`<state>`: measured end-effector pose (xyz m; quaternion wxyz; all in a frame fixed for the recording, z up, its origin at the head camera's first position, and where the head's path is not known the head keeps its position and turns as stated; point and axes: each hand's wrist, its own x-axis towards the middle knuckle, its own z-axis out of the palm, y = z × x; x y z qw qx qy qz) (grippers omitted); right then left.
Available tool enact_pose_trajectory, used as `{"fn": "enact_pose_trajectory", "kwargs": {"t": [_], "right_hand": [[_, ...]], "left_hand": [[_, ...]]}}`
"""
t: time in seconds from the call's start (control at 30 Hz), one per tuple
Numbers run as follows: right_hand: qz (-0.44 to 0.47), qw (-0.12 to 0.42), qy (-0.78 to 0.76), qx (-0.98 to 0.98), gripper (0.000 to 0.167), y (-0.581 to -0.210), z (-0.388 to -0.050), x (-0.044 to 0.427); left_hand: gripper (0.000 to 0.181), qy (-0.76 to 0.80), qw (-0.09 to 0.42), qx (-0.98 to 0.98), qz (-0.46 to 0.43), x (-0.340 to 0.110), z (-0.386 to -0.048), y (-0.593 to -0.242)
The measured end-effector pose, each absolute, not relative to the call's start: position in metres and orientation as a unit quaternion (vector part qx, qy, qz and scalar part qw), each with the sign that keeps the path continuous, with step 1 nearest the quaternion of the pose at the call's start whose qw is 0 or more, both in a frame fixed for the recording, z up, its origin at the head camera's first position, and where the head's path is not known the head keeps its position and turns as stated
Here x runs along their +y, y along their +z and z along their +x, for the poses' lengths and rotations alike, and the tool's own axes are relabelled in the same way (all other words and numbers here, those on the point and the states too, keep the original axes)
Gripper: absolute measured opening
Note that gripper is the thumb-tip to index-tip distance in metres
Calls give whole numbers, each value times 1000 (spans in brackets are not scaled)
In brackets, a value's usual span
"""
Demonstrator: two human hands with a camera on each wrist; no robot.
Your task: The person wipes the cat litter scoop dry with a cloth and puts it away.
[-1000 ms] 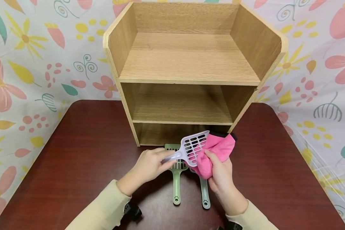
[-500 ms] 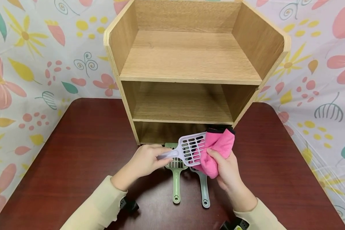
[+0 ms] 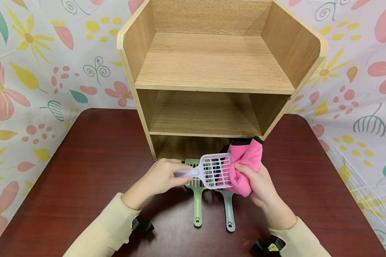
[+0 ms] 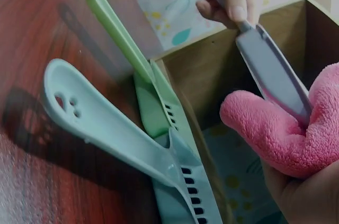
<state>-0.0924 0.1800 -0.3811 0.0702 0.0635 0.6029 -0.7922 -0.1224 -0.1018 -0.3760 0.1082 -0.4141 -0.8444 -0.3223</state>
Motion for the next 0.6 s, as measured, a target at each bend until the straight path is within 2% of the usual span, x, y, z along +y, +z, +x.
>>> {"fn": "enact_pose_trajectory", "kwargs": {"t": [0.37,0.47,0.6], "right_hand": [[66,102,-772,624,12,-382,-94,184],[44,135,-775,616,12,-382,-93,187],[-17,209,-800,562,16,-381,-92,188]], "left_hand": [[22,-349,37,-846,-402,-101,-123,-369],[21,-369,14,-839,-400,-102,-122,-367],[21,-401,-5,-822,-405,-101,-122,-367]]}}
